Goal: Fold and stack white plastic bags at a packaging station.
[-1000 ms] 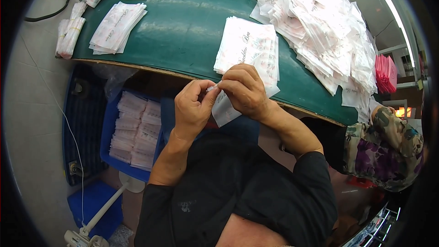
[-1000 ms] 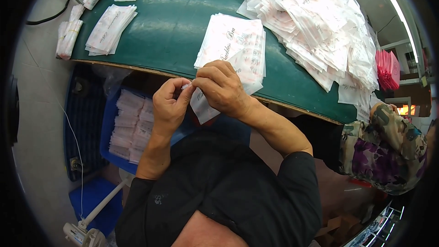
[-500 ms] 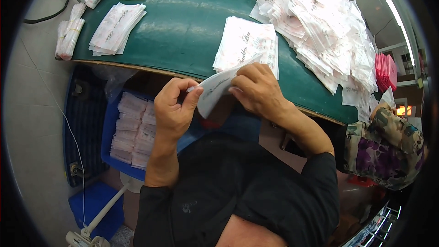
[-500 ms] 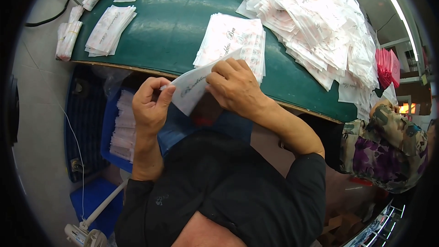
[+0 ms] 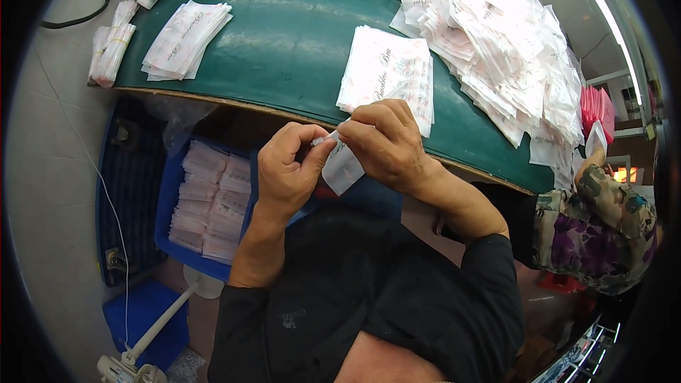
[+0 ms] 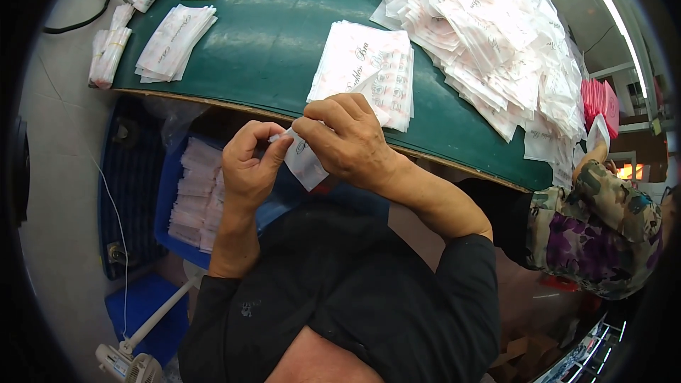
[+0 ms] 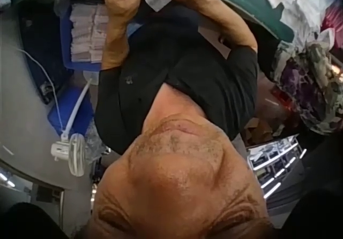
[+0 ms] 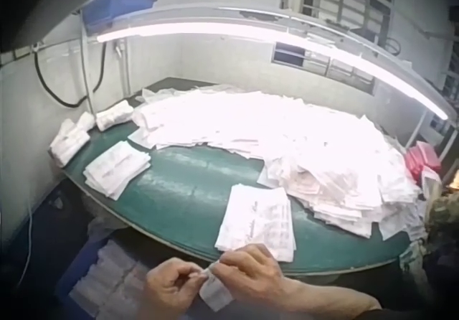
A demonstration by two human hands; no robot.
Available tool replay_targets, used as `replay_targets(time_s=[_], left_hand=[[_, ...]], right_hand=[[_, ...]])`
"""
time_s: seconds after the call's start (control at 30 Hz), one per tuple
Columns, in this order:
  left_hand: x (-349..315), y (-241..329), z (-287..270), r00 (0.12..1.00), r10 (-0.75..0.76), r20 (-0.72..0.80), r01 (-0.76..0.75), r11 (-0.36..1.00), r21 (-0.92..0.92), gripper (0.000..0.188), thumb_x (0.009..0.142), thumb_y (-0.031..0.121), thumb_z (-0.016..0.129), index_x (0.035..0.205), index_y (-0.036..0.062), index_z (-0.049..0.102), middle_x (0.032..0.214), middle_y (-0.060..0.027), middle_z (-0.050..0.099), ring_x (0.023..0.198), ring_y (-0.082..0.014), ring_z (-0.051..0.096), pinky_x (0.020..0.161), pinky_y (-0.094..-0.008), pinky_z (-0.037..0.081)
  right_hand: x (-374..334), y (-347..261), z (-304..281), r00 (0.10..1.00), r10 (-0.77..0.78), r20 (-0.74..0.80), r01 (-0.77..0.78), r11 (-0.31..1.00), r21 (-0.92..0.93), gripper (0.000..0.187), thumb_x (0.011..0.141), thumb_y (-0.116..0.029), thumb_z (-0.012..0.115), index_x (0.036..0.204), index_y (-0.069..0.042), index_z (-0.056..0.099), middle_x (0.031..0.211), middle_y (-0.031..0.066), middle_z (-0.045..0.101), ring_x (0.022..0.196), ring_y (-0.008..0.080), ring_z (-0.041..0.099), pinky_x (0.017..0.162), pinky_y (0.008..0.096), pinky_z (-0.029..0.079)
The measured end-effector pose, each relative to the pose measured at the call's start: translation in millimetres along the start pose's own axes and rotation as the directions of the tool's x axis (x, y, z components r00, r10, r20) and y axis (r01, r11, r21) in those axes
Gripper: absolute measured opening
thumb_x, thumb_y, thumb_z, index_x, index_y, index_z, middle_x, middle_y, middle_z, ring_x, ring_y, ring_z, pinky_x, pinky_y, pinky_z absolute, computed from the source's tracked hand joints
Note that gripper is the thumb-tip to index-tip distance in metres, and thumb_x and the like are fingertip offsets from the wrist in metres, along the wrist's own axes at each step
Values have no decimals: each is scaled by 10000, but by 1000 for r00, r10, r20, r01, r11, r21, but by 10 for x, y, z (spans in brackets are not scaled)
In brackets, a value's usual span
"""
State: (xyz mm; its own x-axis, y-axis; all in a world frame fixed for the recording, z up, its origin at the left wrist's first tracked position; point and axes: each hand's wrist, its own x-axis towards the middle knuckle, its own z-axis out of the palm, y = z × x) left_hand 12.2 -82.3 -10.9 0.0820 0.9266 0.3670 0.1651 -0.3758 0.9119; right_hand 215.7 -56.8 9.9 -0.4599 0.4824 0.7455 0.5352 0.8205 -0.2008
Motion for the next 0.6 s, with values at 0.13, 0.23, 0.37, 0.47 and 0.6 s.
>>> replay_targets(time_s=[0.13,0.23,0.37,0.47,0.6], left_hand=[[-38,-45,35,1000,-2,-12,2,999,-39,131,920,96,800,953,14,703,822,-64,679,672,-144,627,607,-277,495],[-50,-40,49,999,-30,-9,30,998,-54,132,922,97,800,958,12,706,824,-62,680,673,-139,624,612,-273,496],[-29,-13,78,999,-44,-7,44,998,-54,135,928,101,798,964,8,707,831,-58,682,679,-130,619,617,-269,494],[-28,-20,116,999,-50,-4,50,997,-57,132,931,101,797,969,8,710,837,-56,684,682,-124,616,617,-264,491],[-17,-31,160,998,-65,-2,65,995,-76,125,932,96,796,972,9,715,846,-53,689,684,-114,608,616,-257,486]], right_hand=[[-25,8,29,1000,-9,7,9,1000,-1,344,724,11,823,1026,-90,692,988,52,632,849,245,623,761,377,481],[-62,25,50,999,-24,-27,24,1000,1,353,717,23,821,1029,-83,694,988,53,632,847,242,626,753,374,478],[-98,41,54,998,-30,-52,29,1000,-5,369,708,38,819,1037,-76,696,983,54,631,845,239,629,744,370,474],[-117,67,46,997,-37,-61,38,999,8,385,701,48,819,1048,-67,697,981,55,630,832,237,630,734,368,472],[-149,89,58,995,-43,-93,45,999,19,390,698,52,821,1051,-56,696,981,59,632,817,237,632,723,367,472]])
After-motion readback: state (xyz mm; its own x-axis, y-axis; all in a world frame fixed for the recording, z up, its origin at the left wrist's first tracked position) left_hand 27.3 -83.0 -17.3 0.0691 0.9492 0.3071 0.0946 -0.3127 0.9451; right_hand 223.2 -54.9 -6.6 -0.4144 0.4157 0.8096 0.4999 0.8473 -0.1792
